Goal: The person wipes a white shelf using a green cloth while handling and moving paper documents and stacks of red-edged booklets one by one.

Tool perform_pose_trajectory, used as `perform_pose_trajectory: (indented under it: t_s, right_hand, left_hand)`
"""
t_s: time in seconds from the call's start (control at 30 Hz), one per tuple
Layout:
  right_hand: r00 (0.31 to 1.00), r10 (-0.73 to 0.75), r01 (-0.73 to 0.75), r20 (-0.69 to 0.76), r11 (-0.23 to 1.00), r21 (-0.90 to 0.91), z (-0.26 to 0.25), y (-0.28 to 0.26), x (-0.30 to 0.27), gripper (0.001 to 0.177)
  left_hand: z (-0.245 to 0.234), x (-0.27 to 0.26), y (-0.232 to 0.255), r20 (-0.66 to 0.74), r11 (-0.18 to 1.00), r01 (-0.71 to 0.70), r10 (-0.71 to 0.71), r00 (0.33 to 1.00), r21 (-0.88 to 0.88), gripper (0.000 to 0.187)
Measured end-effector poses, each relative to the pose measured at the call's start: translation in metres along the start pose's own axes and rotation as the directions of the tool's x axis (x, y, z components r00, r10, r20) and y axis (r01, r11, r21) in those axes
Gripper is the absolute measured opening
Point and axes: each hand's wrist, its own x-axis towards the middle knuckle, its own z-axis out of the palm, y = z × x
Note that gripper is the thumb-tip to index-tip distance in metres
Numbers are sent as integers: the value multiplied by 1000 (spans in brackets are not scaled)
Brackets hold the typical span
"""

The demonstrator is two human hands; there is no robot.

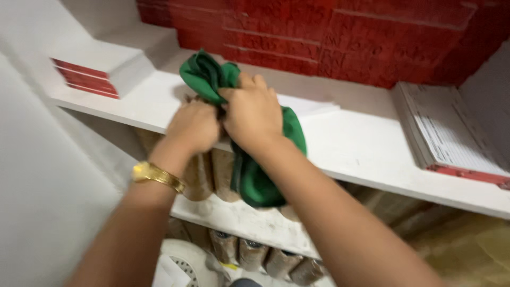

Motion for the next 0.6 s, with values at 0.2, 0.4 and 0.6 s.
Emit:
perform_pose_trajectory:
  t_s: [0.2,0.4,0.6]
  right_hand:
    - [976,128,-93,176,977,-193,16,79,7,15]
    - [925,305,-230,228,925,-304,-3,190,-5,20]
    - [955,213,-134,204,929,-344,19,54,13,19]
  left_hand:
    - [-1,3,2,206,999,22,-31,978,44,76]
    - [3,5,2,243,998,52,-56,968,23,77]
    - [8,10,0,239,997,64,-70,969,32,72]
